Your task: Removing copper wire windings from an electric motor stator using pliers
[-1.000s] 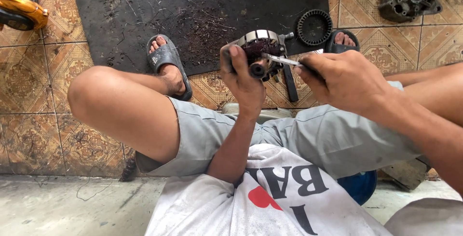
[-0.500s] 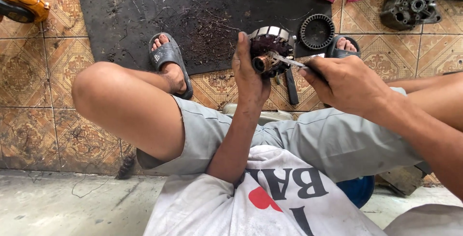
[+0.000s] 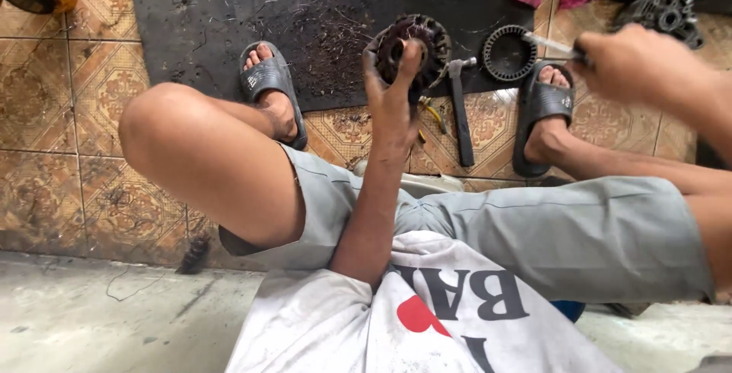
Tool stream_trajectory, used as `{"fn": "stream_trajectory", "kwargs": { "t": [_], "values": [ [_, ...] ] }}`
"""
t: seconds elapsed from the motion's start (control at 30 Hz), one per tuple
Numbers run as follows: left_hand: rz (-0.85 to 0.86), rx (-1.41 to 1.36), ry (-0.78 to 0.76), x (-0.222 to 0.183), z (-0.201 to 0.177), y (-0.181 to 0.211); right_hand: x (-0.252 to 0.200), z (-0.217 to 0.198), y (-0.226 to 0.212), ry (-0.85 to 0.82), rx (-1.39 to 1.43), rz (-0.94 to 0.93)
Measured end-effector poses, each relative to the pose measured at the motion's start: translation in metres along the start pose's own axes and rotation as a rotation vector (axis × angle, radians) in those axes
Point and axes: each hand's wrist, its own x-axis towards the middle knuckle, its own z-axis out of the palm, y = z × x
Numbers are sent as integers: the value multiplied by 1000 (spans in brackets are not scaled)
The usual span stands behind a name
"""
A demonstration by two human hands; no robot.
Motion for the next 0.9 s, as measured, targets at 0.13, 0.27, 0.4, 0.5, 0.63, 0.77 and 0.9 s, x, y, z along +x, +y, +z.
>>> {"fn": "stream_trajectory", "kwargs": {
  "t": [0.13, 0.27, 0.4, 0.5, 0.63, 0.77, 0.9],
  "values": [
    [78, -106, -48, -3, 1, -5, 97, 63, 51, -115, 52, 133],
    [65, -307, 36, 8, -7, -15, 190, 188, 117, 23, 66, 244],
    [368, -583, -316, 29, -27, -43, 208, 289, 66, 251, 93, 370],
    [178, -533, -34, 30, -27, -46, 174, 275, -19, 478, -82, 304],
    [372, -571, -243, 33, -28, -41, 141, 209, -176, -167, 329, 58],
    [257, -344, 75, 19, -29, -41, 153, 288, -256, 403, 400, 53],
    [299, -297, 58, 1, -34, -14, 171, 308, -259, 209, 587, 122]
  ]
}}
